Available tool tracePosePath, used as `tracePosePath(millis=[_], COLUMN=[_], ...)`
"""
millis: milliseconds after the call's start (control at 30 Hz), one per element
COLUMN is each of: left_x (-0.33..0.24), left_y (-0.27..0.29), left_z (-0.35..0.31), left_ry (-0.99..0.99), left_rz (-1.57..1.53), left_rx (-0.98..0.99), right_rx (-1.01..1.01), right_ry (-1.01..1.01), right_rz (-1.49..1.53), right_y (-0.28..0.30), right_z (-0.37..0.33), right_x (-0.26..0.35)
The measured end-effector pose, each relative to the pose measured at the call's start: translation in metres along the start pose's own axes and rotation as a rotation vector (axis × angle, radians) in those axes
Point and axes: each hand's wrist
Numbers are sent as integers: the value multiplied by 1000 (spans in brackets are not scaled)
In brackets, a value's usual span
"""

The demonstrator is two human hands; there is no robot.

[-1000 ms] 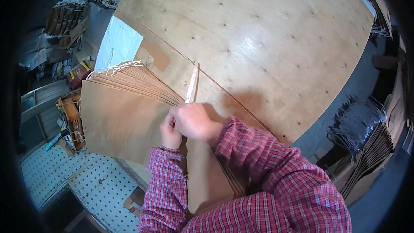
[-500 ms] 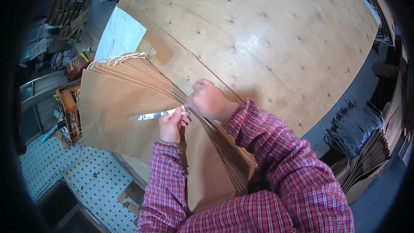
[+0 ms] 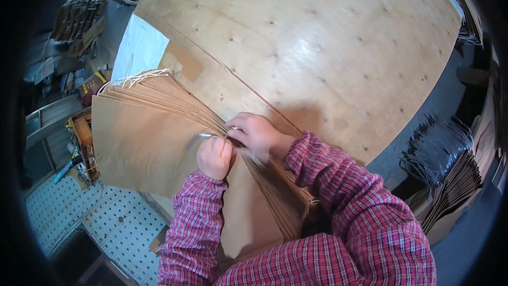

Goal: The person gathers stacks of flat brown paper bags on a wooden table, aligns them, and ties them into bundles using white string. The person repeats this process multiple times, creating several tied bundles and placing them on the table.

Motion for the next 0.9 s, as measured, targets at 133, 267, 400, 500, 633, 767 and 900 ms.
tracePosePath(millis=[133, 267, 400, 500, 633, 767, 900], left_x=[9, 10, -4, -10, -5, -1, 0], left_y=[2, 7, 9, 15, 28, 27, 11], left_z=[-5, -8, -6, -5, -17, -41, -58], left_ry=[-47, 7, 650, 1459, 1195, 1299, 1360], left_rz=[141, 89, -643, -1786, -1744, -1401, -1477], left_rx=[-181, -153, -274, -290, -154, 12, -65], right_rx=[95, 20, -163, -223, 190, 291, 246], right_ry=[-2, -177, -734, -739, 328, 339, 248], right_rz=[-13, 184, 998, 1338, -68, -504, -535], right_y=[-9, -22, -33, -29, -10, -2, -3], right_z=[11, 13, 0, -5, 16, 45, 34], right_x=[6, 3, 6, 18, 22, -8, -22])
Point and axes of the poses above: each hand's wrist, its own z-axis towards the middle knuckle, its own y-axis out of the back of the hand, x = y × z, and after that the axes turned 2 degrees about z, right-handed
